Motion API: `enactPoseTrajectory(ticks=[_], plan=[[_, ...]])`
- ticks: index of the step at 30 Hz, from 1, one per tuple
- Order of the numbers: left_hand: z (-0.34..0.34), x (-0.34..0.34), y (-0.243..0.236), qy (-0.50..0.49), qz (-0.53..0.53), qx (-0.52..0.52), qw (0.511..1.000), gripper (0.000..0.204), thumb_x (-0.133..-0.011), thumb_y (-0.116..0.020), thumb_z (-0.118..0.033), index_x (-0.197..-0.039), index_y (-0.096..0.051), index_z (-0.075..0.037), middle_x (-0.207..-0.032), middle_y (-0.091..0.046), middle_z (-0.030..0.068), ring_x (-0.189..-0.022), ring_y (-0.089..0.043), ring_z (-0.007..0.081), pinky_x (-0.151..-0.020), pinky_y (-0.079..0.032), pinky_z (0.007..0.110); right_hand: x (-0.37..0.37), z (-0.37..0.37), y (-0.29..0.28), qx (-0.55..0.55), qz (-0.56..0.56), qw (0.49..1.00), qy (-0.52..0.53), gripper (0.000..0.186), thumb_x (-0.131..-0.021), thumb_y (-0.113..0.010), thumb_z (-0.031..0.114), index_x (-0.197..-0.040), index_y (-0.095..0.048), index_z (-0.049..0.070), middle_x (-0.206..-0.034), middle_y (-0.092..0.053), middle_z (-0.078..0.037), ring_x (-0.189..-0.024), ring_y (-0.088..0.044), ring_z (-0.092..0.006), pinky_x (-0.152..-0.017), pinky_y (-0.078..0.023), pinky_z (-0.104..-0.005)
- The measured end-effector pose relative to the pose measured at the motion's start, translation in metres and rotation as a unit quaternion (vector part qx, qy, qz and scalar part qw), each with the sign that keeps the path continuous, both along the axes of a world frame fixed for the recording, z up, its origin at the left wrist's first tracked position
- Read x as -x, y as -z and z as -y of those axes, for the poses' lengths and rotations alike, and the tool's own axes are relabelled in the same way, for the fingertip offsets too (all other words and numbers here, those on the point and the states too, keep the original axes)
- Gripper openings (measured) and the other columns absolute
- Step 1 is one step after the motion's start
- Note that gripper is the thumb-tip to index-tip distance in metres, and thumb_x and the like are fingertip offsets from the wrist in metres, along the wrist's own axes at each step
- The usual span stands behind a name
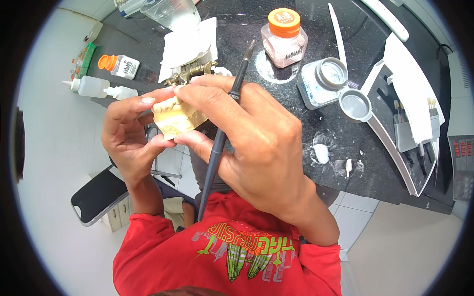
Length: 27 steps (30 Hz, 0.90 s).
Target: The person applies white ceramic paste to a dental prosthesis using a thin brush, wipes the brush on a paper towel, and places the prosthesis onto a dental model on an articulator to check the fit.
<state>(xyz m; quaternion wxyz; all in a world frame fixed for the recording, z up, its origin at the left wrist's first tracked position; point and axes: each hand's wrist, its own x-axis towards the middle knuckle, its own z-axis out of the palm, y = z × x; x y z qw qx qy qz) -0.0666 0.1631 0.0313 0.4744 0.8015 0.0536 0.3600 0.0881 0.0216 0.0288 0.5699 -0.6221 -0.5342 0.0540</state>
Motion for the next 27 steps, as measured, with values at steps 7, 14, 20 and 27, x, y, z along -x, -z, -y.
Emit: enactPoseTrajectory(ticks=[7, 14, 20, 27], plan=[[0.0017, -0.0017, 0.002, -0.006, 0.012, 0.016, 1.0, 0.05, -0.07, -0.085, -0.003, -0.113, -0.059, 0.003, -0.111, -0.067, 0.0245, -0.108, -0.066, 0.033, -0.084, -0.06, 0.037, -0.0006, 0.0002, 0.001, -0.007, -0.008, 1.0, -0.002, 0.046, -0.066, -0.086, 0.014, -0.108, -0.07, 0.004, -0.108, -0.071, -0.014, -0.105, -0.067, -0.0292, -0.089, -0.053, -0.0365], [0.001, -0.0013, 0.0013, -0.003, 0.005, 0.0, 1.0, 0.047, -0.071, -0.084, -0.002, -0.111, -0.06, 0.002, -0.111, -0.068, 0.0234, -0.109, -0.066, 0.0317, -0.085, -0.06, 0.037, 0.0009, 0.0013, -0.0003, -0.009, -0.007, 1.0, 0.002, 0.043, -0.067, -0.085, 0.014, -0.107, -0.071, 0.004, -0.108, -0.071, -0.014, -0.105, -0.067, -0.0294, -0.087, -0.053, -0.0368], [0.0027, -0.0001, 0.0028, -0.011, 0.0, 0.008, 1.0, 0.054, -0.071, -0.084, -0.001, -0.117, -0.056, 0.002, -0.113, -0.067, 0.0221, -0.11, -0.066, 0.0314, -0.086, -0.059, 0.037, 0.0013, 0.0018, 0.0015, -0.01, 0.0, 1.0, 0.003, 0.045, -0.067, -0.086, 0.013, -0.109, -0.07, 0.003, -0.107, -0.071, -0.014, -0.105, -0.067, -0.0296, -0.088, -0.053, -0.0368], [-0.0023, 0.0007, -0.0013, 0.04, -0.001, 0.13, 0.991, 0.046, -0.082, -0.079, -0.012, -0.116, -0.054, 0.004, -0.114, -0.066, 0.0216, -0.11, -0.065, 0.0308, -0.089, -0.057, 0.038, 0.0025, 0.0057, -0.0027, 0.02, -0.08, 0.997, -0.014, 0.057, -0.066, -0.087, 0.012, -0.119, -0.066, 0.002, -0.116, -0.068, -0.016, -0.105, -0.067, -0.0266, -0.089, -0.055, -0.0346]])
